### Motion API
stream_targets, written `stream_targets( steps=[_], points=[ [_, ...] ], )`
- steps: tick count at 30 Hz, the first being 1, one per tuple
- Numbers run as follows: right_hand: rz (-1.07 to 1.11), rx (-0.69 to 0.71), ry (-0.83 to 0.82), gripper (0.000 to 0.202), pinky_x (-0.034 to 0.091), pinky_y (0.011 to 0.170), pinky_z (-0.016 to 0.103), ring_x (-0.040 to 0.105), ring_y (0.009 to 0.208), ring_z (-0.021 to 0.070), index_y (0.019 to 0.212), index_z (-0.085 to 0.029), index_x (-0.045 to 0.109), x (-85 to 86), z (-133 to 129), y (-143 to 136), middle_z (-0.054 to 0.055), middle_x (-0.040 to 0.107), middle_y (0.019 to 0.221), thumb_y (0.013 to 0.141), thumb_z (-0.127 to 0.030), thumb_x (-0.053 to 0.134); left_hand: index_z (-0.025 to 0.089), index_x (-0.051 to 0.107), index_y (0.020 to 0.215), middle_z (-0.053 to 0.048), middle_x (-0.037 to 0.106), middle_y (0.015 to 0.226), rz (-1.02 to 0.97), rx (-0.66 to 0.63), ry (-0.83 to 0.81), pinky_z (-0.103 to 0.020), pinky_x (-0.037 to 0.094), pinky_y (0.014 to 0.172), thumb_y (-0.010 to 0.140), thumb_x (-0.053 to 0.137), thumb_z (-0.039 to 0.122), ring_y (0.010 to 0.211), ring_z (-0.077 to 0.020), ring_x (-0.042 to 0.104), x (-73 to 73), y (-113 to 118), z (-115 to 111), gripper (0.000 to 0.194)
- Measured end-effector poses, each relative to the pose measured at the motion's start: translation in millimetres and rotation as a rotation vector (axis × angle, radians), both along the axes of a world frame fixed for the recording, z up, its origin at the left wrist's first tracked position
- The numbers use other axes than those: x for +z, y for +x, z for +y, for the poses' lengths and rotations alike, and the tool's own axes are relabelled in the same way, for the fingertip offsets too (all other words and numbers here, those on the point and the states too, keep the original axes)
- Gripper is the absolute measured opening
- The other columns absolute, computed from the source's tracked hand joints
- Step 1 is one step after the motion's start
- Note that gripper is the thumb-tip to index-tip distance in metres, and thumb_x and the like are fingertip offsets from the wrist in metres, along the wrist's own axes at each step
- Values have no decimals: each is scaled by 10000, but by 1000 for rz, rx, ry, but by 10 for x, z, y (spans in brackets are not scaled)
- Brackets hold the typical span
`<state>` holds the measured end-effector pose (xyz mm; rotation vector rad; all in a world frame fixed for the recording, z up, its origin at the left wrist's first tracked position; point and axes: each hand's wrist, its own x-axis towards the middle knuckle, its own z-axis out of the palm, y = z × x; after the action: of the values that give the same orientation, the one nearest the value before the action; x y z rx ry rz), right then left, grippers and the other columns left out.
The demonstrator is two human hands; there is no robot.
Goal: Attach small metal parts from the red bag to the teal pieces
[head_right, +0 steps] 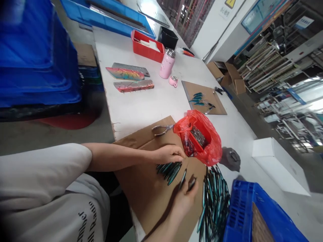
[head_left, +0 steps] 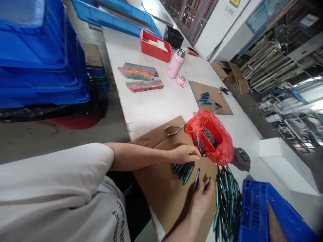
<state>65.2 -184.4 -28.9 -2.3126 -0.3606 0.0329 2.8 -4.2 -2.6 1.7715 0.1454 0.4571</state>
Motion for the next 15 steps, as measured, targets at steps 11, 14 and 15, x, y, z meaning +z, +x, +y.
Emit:
stream_targets(
  steps=[11,14,15],
  points=[
    [122,386,43,448,360,887,301,494,1062,177,1175,-217,474,20,177,-168,79,542,1175,773,-409,420,123,592,840,-5,599,788,50,74,-56,-147,390,645,762,459,225,694,-74,532,-40,34,15,185],
    [6,244,43,437,374,875,293,504,1049,175,1161,-230,490,24,60,-58,63,551,1163,771,-411,409,126,596,848,-5,599,784,33,84,-19,-148,388,660,772,452,226,700,-74,530,-59,39,35,191],
    [-73,133,9,440,389,855,295,523,1023,183,1155,-235,498,18,-17,8,62,565,1141,763,-416,413,127,596,851,-6,601,788,28,89,-12,-149,387,669,774,452,226,708,-75,531,-71,44,42,191]
  ],
)
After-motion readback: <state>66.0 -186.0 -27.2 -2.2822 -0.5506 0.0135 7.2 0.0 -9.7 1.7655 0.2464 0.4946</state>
